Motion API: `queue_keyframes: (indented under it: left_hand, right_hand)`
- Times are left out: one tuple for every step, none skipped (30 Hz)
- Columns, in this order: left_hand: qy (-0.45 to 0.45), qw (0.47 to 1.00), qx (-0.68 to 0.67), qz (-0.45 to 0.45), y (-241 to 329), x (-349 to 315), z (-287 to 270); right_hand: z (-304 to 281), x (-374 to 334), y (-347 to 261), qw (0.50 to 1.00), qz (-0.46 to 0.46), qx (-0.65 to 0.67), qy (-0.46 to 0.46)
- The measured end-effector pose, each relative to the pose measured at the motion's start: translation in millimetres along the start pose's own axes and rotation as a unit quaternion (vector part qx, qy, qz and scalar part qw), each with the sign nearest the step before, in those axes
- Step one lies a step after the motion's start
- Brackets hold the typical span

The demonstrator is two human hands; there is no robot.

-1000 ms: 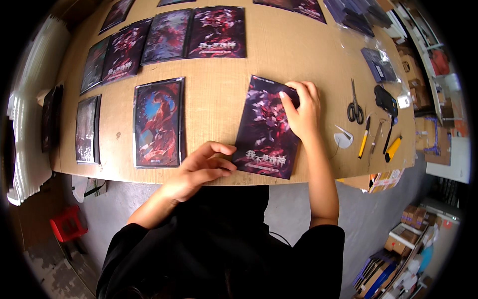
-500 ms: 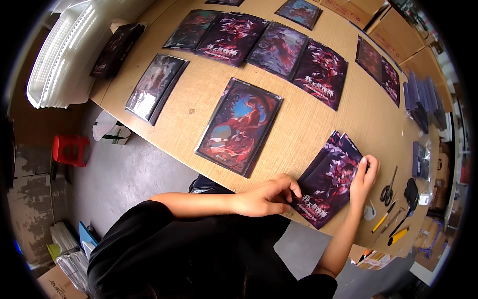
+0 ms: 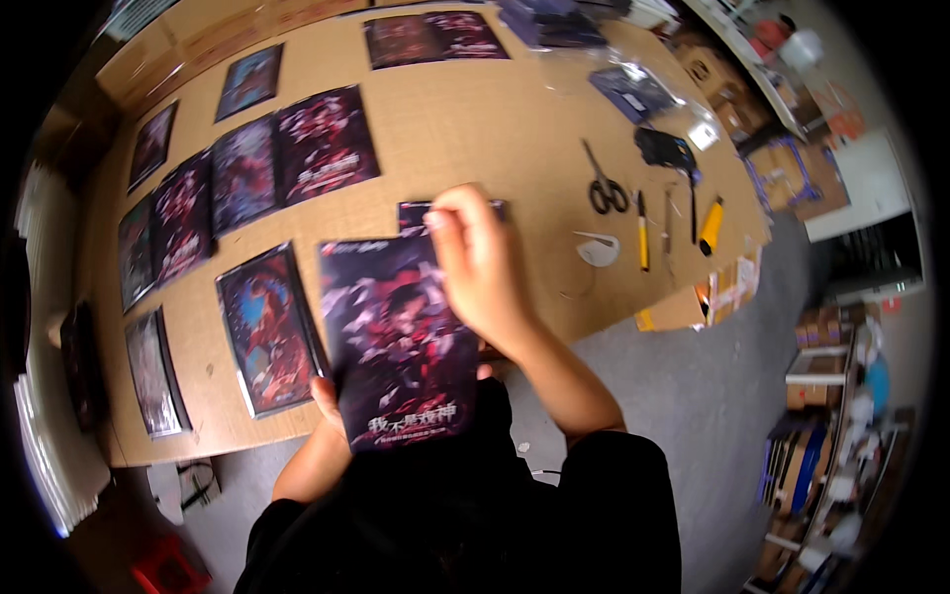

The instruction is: The person uses scissors to cut the plastic wrapping off several books. They trim the edges of the covers and remove the packaging, then place the books on the table.

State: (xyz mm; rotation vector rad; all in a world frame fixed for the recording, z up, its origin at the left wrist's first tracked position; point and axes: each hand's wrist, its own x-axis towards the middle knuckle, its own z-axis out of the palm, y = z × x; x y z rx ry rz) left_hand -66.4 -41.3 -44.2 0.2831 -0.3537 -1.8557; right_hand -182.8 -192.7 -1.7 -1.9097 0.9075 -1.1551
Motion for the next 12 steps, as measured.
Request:
queue_keyframes:
  left_hand:
    - [-0.027,0.998,-0.055,-0.006,-0.5,9.8,13.4]
    - [-0.007,0.998,-0.054,0.018,-4.6,11.4,13.3]
    - [0.011,0.998,-0.053,0.042,-9.0,15.0,15.0]
    - [-0.002,0.997,-0.073,0.015,-8.9,14.6,12.0]
    - [-0.015,0.996,-0.093,-0.009,-7.5,13.7,10.2]
    - [-0.052,0.995,-0.087,-0.023,-5.9,14.3,10.0]
    - [-0.084,0.993,-0.075,-0.031,-3.3,12.6,8.3]
    - [-0.089,0.993,-0.077,-0.011,-3.5,8.2,7.9]
    - [-0.093,0.993,-0.077,-0.003,0.2,5.6,7.0]
    - [-0.100,0.992,-0.079,0.001,3.8,3.7,4.8]
    - [-0.105,0.991,-0.080,0.006,7.0,0.6,2.8]
    - [-0.092,0.993,-0.065,0.020,10.9,-4.8,-1.6]
  right_hand:
    - [7.2,-3.9,5.3,1.000,-0.028,-0.004,0.010]
    - [11.3,-7.2,3.9,0.999,-0.051,-0.003,-0.004]
    - [8.9,-9.7,1.1,0.999,0.009,0.019,-0.034]
    - [7.8,-11.2,1.5,0.999,0.010,0.032,-0.043]
    - [5.5,-11.8,2.3,0.997,0.009,0.046,-0.054]
    - [-3.2,-8.3,3.4,0.998,0.019,0.037,-0.056]
    - [-13.9,-0.6,8.1,0.997,0.026,0.036,-0.063]
    - [-30.9,10.3,26.4,0.999,0.003,-0.019,-0.038]
    - [-52.6,25.6,37.1,0.995,0.005,-0.099,-0.015]
    - [-82.5,39.6,58.9,0.983,0.037,-0.181,-0.006]
    - [-117.2,51.7,97.6,0.956,0.003,-0.292,0.016]
    - [-138.7,58.1,121.5,0.932,-0.018,-0.362,0.021]
